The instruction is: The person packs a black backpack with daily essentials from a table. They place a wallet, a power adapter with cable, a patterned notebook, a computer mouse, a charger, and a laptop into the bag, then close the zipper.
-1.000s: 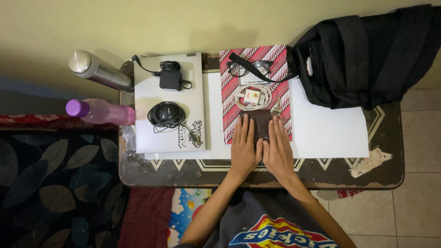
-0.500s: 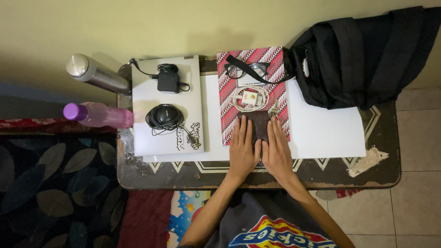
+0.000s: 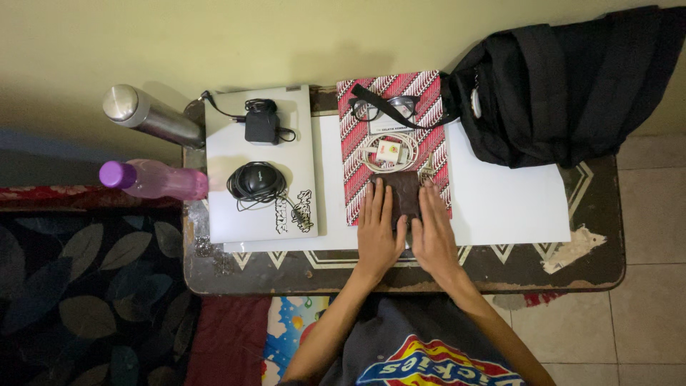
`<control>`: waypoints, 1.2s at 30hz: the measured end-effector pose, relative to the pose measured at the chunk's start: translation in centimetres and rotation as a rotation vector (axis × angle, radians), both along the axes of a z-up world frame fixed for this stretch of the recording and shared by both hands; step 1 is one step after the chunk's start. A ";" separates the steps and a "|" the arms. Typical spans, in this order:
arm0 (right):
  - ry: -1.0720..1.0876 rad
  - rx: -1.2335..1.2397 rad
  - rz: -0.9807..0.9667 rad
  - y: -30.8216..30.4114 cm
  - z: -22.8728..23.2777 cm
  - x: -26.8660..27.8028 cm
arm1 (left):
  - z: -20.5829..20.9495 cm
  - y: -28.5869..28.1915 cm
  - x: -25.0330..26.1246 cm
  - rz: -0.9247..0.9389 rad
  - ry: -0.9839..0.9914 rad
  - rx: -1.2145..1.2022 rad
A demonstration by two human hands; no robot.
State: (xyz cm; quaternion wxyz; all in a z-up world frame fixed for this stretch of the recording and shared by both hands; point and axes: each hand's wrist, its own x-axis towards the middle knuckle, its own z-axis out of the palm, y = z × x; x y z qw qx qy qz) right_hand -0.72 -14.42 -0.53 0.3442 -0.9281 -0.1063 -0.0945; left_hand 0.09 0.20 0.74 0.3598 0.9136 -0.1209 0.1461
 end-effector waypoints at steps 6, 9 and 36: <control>-0.179 -0.064 -0.243 -8.2 2.8 2.3 | 1.7 -0.4 0.7 0.001 0.008 -0.051; -0.199 -0.241 -0.358 -13.3 4.1 4.2 | 2.6 -1.4 1.8 -0.065 -0.019 -0.130; -0.706 -0.128 -0.487 -22.6 19.8 9.4 | 8.3 -14.8 16.9 -0.232 -0.203 -0.120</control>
